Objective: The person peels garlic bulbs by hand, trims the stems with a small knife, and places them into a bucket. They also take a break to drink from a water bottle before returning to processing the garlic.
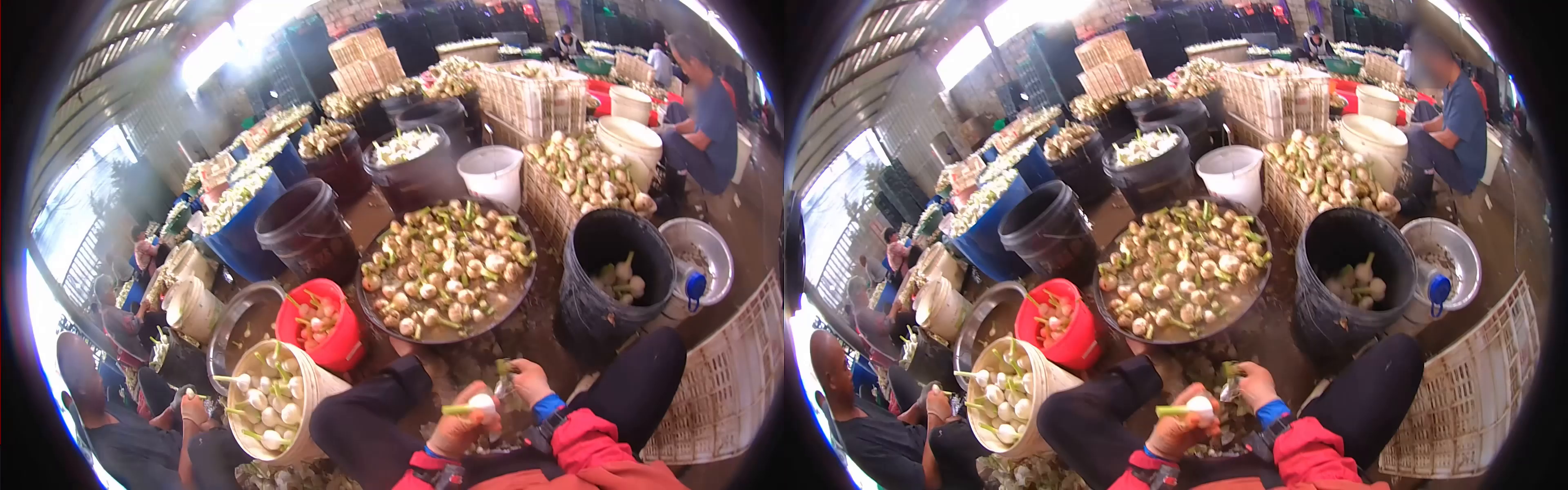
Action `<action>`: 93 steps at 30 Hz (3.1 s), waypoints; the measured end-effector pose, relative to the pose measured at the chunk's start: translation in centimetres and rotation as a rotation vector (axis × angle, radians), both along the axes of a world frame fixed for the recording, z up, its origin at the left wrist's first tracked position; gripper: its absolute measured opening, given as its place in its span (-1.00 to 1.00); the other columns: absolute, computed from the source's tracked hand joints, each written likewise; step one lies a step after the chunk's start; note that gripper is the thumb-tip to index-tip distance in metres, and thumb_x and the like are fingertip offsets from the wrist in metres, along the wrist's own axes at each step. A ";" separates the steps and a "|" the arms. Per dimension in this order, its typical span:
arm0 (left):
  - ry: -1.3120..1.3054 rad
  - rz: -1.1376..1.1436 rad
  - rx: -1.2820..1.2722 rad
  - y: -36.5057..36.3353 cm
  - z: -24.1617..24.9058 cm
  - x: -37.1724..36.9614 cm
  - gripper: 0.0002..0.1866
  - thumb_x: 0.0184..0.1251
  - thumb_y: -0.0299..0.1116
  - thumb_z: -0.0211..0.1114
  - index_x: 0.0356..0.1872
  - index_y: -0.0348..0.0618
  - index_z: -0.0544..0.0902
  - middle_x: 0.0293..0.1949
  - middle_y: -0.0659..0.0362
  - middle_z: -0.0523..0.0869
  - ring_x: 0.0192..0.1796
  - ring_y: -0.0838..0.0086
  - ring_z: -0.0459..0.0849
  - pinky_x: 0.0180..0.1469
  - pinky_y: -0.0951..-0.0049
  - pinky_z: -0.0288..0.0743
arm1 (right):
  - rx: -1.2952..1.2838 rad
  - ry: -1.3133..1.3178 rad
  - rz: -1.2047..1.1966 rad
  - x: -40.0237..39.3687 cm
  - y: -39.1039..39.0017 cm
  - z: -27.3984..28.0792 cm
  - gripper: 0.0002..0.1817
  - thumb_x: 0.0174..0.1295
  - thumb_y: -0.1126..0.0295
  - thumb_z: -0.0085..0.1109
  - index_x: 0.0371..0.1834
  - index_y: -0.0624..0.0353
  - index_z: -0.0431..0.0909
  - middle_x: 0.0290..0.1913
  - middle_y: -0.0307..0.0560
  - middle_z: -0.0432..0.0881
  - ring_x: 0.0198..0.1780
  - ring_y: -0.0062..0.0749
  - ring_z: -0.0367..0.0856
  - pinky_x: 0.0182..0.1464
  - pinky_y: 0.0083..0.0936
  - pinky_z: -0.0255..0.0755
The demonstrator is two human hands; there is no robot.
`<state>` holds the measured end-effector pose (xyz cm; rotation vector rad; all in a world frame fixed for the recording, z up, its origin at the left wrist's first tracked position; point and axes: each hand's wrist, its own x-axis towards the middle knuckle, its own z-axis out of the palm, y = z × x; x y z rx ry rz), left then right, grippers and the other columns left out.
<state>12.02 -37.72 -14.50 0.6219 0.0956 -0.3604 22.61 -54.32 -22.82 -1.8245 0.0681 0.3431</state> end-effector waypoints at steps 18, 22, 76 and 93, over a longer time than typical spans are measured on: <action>-0.051 0.492 0.498 -0.2 -3.3 0.0 -0.51 0.13 -0.22 0.43 0.03 -0.07 0.42 -0.16 0.19 0.54 -0.26 0.46 0.59 -0.36 0.53 0.54 | 0.157 -0.301 0.334 -4.3 2.8 7.8 -0.66 0.16 0.65 0.07 0.04 0.27 0.51 -0.06 -0.09 0.63 -0.04 -0.40 0.59 0.01 -0.56 0.45; 0.173 0.476 0.083 1.7 -2.6 0.3 -0.68 0.20 -0.05 0.33 -0.32 -0.10 0.57 -0.33 0.15 0.66 -0.18 0.27 0.67 -0.24 0.34 0.62 | 0.541 -0.033 0.132 -3.5 2.3 9.4 -0.71 0.26 0.54 0.10 0.06 0.24 0.50 -0.23 -0.21 0.61 -0.26 -0.66 0.54 -0.25 -0.68 0.47; -0.186 0.442 0.613 -1.5 -2.6 1.0 -0.65 0.22 -0.50 0.29 0.06 -0.22 0.56 0.21 0.00 0.47 0.23 0.28 0.45 0.24 0.36 0.31 | -0.036 0.015 0.327 -3.3 2.7 7.1 -0.60 0.01 0.61 0.12 -0.03 0.03 0.54 -0.17 -0.01 0.63 -0.24 -0.25 0.64 -0.23 -0.43 0.50; 0.414 0.380 -0.344 1.0 -4.4 4.4 -0.68 0.34 -0.12 0.16 -0.14 -0.20 0.55 -0.15 -0.02 0.60 -0.06 0.08 0.54 0.06 0.01 0.48 | -0.258 0.014 0.602 -1.5 0.5 3.2 -0.57 0.02 0.47 0.04 0.05 0.15 0.51 0.02 0.09 0.56 0.10 -0.02 0.49 0.11 -0.32 0.39</action>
